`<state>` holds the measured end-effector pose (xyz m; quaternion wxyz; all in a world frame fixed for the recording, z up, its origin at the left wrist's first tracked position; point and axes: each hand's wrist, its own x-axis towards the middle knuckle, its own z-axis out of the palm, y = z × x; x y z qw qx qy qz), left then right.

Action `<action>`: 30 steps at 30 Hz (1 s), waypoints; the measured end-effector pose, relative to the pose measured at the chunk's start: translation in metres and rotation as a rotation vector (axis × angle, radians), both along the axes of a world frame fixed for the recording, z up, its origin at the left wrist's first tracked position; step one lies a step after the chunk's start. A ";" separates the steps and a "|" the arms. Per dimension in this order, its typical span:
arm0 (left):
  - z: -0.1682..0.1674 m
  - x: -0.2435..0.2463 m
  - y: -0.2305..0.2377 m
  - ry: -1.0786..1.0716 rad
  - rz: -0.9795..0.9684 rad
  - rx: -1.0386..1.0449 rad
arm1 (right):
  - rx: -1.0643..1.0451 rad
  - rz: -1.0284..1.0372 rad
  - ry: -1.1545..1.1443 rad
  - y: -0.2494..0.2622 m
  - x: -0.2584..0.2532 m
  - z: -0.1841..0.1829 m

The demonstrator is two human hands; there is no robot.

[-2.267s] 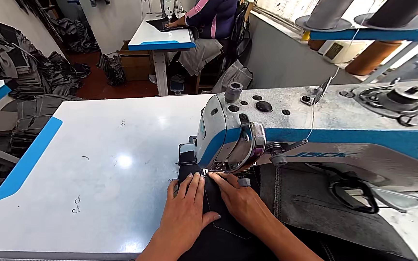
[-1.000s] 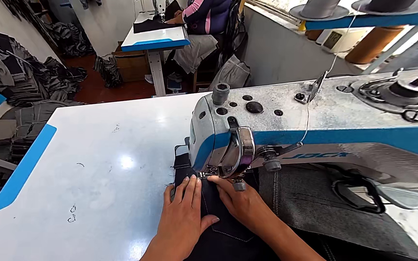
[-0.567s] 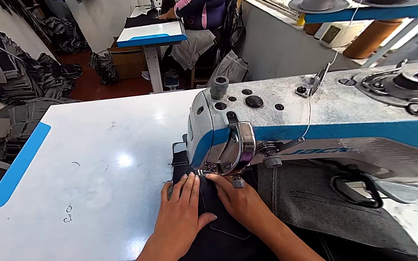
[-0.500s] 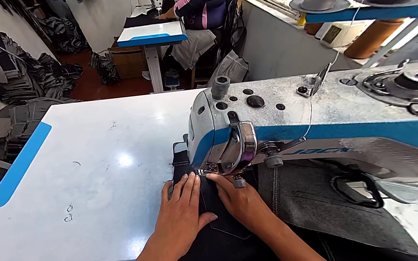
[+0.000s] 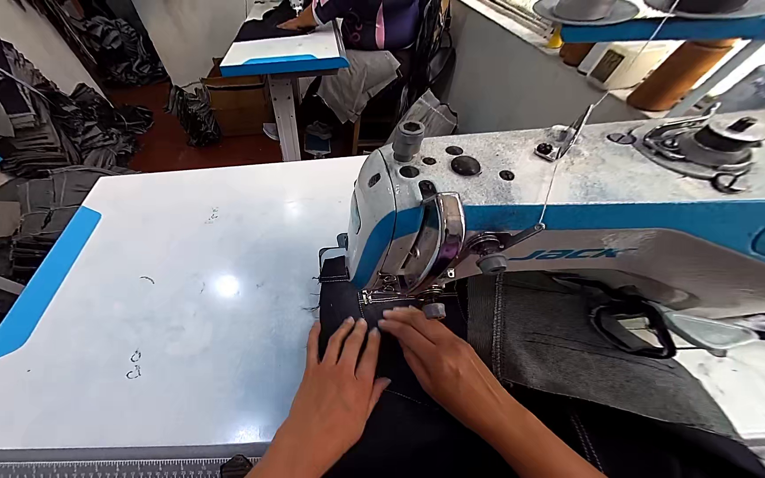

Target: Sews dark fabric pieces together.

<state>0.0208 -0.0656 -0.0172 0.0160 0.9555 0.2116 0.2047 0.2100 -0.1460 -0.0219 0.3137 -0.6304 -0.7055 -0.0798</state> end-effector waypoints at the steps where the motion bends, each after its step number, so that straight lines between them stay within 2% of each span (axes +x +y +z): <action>1: -0.001 -0.005 -0.007 -0.029 -0.035 0.006 | 0.005 0.044 0.007 -0.011 -0.002 -0.001; 6: -0.005 -0.020 -0.032 -0.048 -0.078 0.046 | -0.042 0.130 0.029 -0.039 0.006 -0.007; 19: 0.000 0.005 0.012 0.018 -0.053 -0.024 | 0.001 0.089 0.040 0.014 0.028 -0.001; 25: -0.004 0.003 0.003 -0.054 -0.037 0.046 | 0.014 0.077 0.023 0.015 0.028 0.001; 30: -0.002 0.008 0.009 -0.031 -0.020 0.035 | 0.020 0.082 -0.011 0.023 0.033 0.000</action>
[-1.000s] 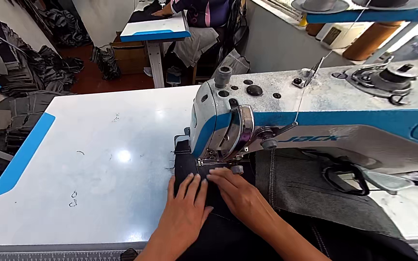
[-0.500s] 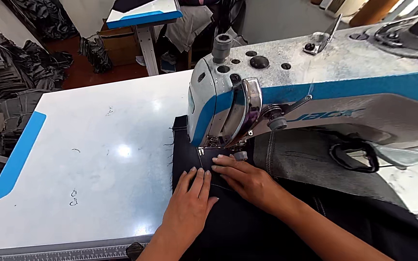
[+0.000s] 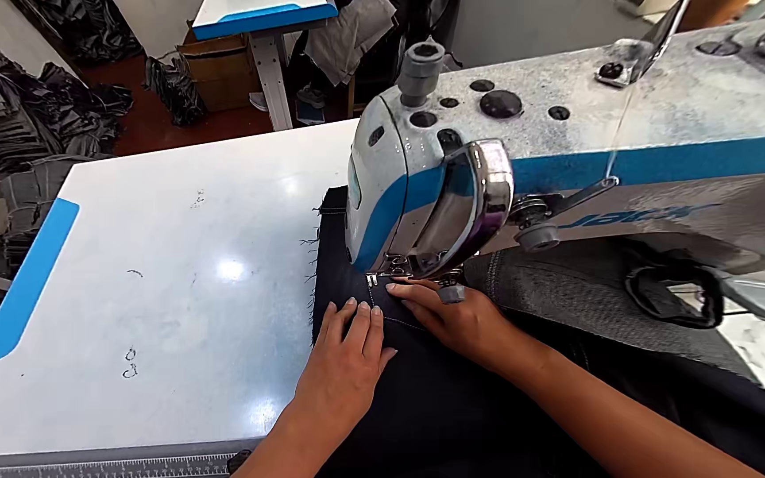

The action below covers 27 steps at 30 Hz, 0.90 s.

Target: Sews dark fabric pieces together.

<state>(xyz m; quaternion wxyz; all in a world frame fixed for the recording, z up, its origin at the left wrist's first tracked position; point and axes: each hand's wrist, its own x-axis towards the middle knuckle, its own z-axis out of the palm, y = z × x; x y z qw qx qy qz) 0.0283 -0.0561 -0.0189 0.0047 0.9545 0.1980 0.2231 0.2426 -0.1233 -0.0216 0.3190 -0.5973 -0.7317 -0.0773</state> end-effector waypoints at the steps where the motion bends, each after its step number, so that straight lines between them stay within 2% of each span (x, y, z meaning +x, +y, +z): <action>1: 0.001 0.002 0.003 0.004 0.001 -0.005 | 0.001 -0.009 -0.010 0.003 0.001 0.001; 6: 0.006 0.007 0.015 0.037 -0.004 -0.023 | -0.129 -0.090 0.012 0.011 0.005 0.002; 14: 0.009 0.012 0.021 0.056 0.023 -0.033 | -0.204 -0.178 0.011 0.019 0.009 0.003; 27: 0.003 0.013 0.027 -0.012 0.032 -0.066 | -0.103 -0.200 -0.046 0.024 0.007 0.004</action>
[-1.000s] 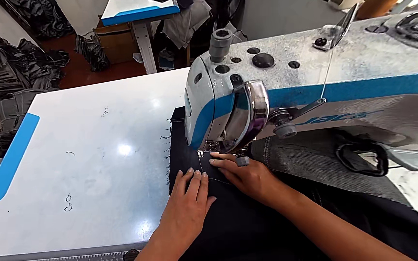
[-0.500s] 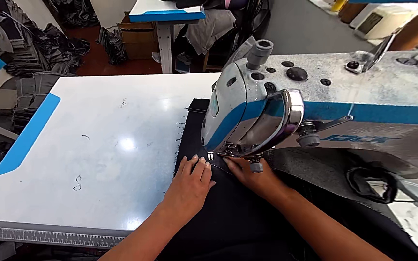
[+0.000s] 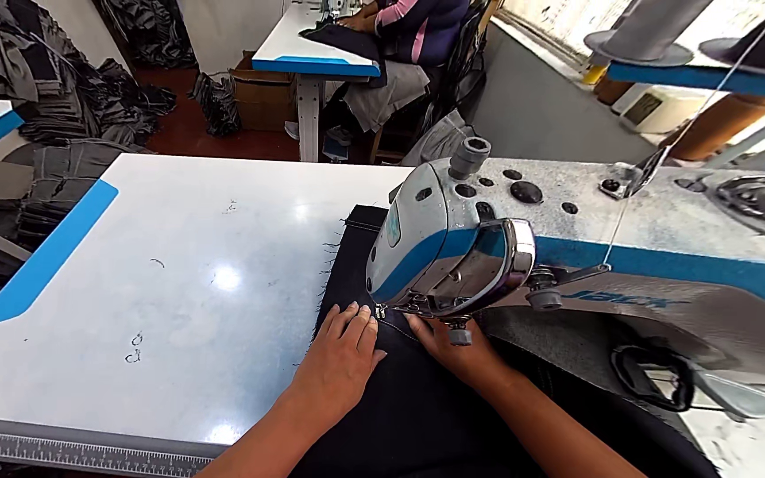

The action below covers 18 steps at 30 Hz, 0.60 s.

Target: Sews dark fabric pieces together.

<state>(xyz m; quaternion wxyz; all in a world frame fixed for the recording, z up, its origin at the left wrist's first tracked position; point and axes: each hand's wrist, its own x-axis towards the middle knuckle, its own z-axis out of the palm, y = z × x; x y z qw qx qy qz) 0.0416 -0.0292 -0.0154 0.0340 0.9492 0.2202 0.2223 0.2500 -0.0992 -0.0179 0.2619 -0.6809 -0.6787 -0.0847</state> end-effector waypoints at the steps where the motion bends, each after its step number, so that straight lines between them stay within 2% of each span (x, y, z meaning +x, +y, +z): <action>1: -0.001 0.000 0.000 -0.003 0.000 -0.002 | -0.023 -0.008 0.005 0.000 0.000 0.000; 13: 0.000 0.001 0.007 -0.038 -0.005 -0.041 | -0.086 -0.039 0.088 0.001 -0.001 0.006; 18: 0.001 0.001 0.008 -0.006 0.000 -0.061 | 0.087 -0.062 0.306 -0.004 -0.001 0.016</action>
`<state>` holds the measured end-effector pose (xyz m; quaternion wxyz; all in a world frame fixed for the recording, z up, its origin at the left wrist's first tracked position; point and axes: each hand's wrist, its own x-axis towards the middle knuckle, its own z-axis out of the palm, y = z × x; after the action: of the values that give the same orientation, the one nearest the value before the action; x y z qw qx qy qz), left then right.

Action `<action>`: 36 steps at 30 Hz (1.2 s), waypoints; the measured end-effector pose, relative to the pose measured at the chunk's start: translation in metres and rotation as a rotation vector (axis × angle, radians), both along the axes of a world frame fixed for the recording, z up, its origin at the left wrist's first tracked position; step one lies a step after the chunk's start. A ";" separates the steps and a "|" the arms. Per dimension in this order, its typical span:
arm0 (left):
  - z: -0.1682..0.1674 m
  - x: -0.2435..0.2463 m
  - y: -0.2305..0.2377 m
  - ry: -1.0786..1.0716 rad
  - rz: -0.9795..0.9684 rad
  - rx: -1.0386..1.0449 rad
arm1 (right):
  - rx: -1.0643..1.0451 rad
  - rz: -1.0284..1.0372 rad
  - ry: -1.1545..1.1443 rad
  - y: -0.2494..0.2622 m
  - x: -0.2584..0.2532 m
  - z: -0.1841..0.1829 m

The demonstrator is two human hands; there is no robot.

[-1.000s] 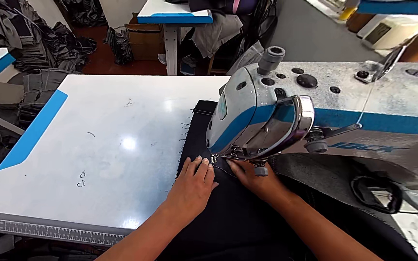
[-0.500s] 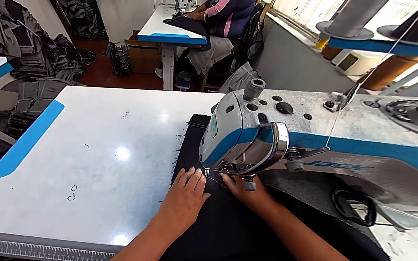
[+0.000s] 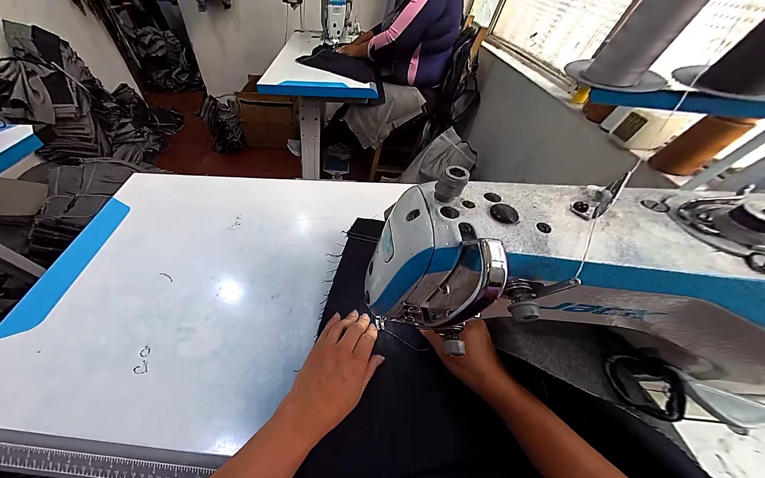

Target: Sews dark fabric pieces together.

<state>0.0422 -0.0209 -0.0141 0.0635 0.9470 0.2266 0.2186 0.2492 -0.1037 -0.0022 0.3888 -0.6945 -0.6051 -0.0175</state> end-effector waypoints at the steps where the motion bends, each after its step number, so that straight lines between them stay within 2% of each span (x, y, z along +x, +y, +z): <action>1: 0.000 0.000 0.000 0.000 0.004 -0.003 | 0.007 -0.012 0.017 -0.001 0.001 0.002; 3: 0.001 0.000 -0.008 0.030 0.046 -0.038 | 0.004 -0.009 0.041 -0.002 0.001 0.002; 6: 0.010 -0.006 -0.054 0.079 0.149 -0.165 | -0.012 0.004 0.034 0.000 0.001 0.002; 9: 0.004 -0.025 -0.098 0.125 0.193 -0.083 | -0.085 0.112 -0.104 -0.003 0.012 0.001; 11: -0.003 -0.044 -0.094 0.149 0.184 -0.015 | -0.158 0.268 -0.261 -0.013 0.022 0.003; 14: -0.001 -0.070 -0.057 0.145 0.048 -0.052 | -0.168 0.399 -0.519 -0.029 0.032 0.006; 17: 0.010 -0.087 0.010 0.215 -0.178 -0.120 | -0.199 0.404 -0.654 -0.043 0.015 0.016; 21: 0.018 -0.088 0.125 0.310 -0.505 0.031 | -0.139 0.282 -0.577 -0.047 -0.041 0.006; 23: 0.040 -0.068 0.154 0.498 -0.541 0.077 | -0.071 0.130 -0.532 -0.045 -0.075 -0.007; 24: 0.056 -0.054 0.155 0.595 -0.503 0.079 | -0.023 0.056 -0.523 -0.043 -0.085 -0.012; 26: 0.088 -0.024 0.121 0.733 -0.352 0.028 | 0.024 -0.012 -0.471 -0.046 -0.089 -0.019; 28: 0.098 -0.016 0.060 0.678 -0.228 0.025 | 0.022 0.024 -0.413 -0.054 -0.075 -0.021; 30: 0.079 -0.027 0.002 0.513 -0.181 -0.109 | 0.013 0.081 -0.381 -0.059 -0.056 -0.022; 31: 0.062 -0.036 -0.021 0.449 -0.175 -0.206 | 0.018 0.106 -0.380 -0.060 -0.049 -0.022; 32: 0.040 -0.045 -0.035 0.342 -0.169 -0.207 | 0.019 0.125 -0.386 -0.060 -0.045 -0.022; 34: 0.014 -0.054 -0.043 0.164 -0.139 -0.108 | 0.013 0.137 -0.416 -0.061 -0.044 -0.022; 36: 0.017 -0.053 -0.036 0.144 -0.125 -0.134 | -0.003 0.127 -0.443 -0.061 -0.045 -0.020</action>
<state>-0.0108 -0.0571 0.0025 0.1236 0.9663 0.1850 0.1298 0.2038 -0.1649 -0.0219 0.2460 -0.6347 -0.7183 -0.1440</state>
